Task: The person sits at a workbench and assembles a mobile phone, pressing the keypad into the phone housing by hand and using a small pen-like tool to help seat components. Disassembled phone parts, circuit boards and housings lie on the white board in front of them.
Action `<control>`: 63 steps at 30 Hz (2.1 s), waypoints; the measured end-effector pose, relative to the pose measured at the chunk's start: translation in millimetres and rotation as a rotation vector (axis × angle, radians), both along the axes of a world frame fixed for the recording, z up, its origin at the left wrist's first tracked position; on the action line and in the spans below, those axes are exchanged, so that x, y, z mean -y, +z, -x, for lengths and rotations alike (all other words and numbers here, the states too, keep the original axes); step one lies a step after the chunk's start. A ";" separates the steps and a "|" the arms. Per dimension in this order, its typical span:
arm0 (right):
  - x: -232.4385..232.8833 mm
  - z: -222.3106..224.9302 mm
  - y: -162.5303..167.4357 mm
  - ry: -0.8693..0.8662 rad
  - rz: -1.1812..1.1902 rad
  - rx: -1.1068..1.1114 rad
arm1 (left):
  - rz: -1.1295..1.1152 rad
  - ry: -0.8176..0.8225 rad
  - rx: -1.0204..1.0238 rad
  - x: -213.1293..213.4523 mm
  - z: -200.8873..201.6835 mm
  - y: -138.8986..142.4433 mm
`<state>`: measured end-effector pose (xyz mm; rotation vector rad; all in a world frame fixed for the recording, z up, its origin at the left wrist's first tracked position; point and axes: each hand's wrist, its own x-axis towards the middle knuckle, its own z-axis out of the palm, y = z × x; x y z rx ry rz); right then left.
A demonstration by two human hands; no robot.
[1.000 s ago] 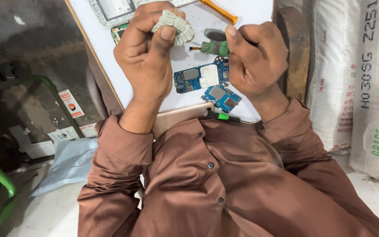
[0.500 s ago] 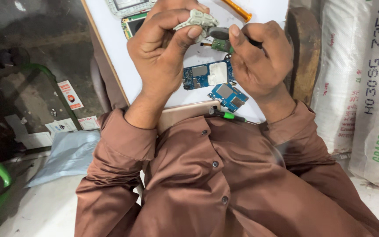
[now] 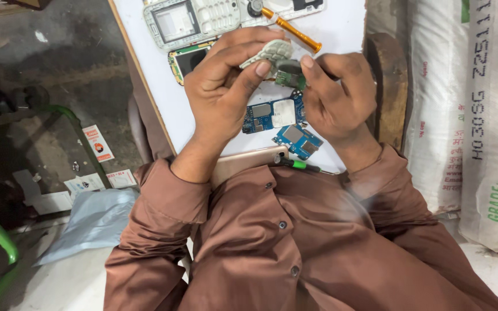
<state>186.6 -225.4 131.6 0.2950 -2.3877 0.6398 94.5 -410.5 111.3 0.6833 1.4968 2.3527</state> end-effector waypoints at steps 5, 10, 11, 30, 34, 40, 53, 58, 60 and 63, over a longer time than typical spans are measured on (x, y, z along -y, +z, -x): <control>4.4 2.5 -2.6 -0.033 -0.001 0.015 | -0.013 -0.088 0.025 4.1 1.8 -2.1; 7.7 8.1 -5.1 -0.027 0.013 0.010 | -0.001 -0.071 0.051 7.4 2.5 -10.2; 9.0 8.6 -5.7 -0.018 0.013 0.012 | -0.037 -0.076 0.104 8.0 2.9 -12.3; 10.7 4.3 -7.9 0.077 0.126 0.050 | -0.127 -0.144 -0.030 12.9 13.9 7.8; 8.4 5.9 -11.2 0.074 0.142 0.052 | -0.057 -0.126 -0.021 16.3 11.4 -0.9; 16.8 -7.7 -8.5 0.094 0.154 0.071 | -0.004 -0.063 -0.043 24.4 -4.1 -3.5; 31.2 -35.9 1.4 0.070 0.020 -0.006 | 0.065 -0.029 -0.138 35.4 -33.7 8.6; 28.3 -41.6 3.8 0.073 0.033 0.018 | 0.018 -0.019 -0.102 34.0 -38.6 7.9; 25.4 -45.1 5.1 0.074 0.035 0.020 | -0.008 -0.026 -0.056 33.0 -43.9 8.5; 19.6 -52.5 5.7 0.081 0.035 0.021 | -0.016 -0.025 -0.030 29.3 -52.7 8.3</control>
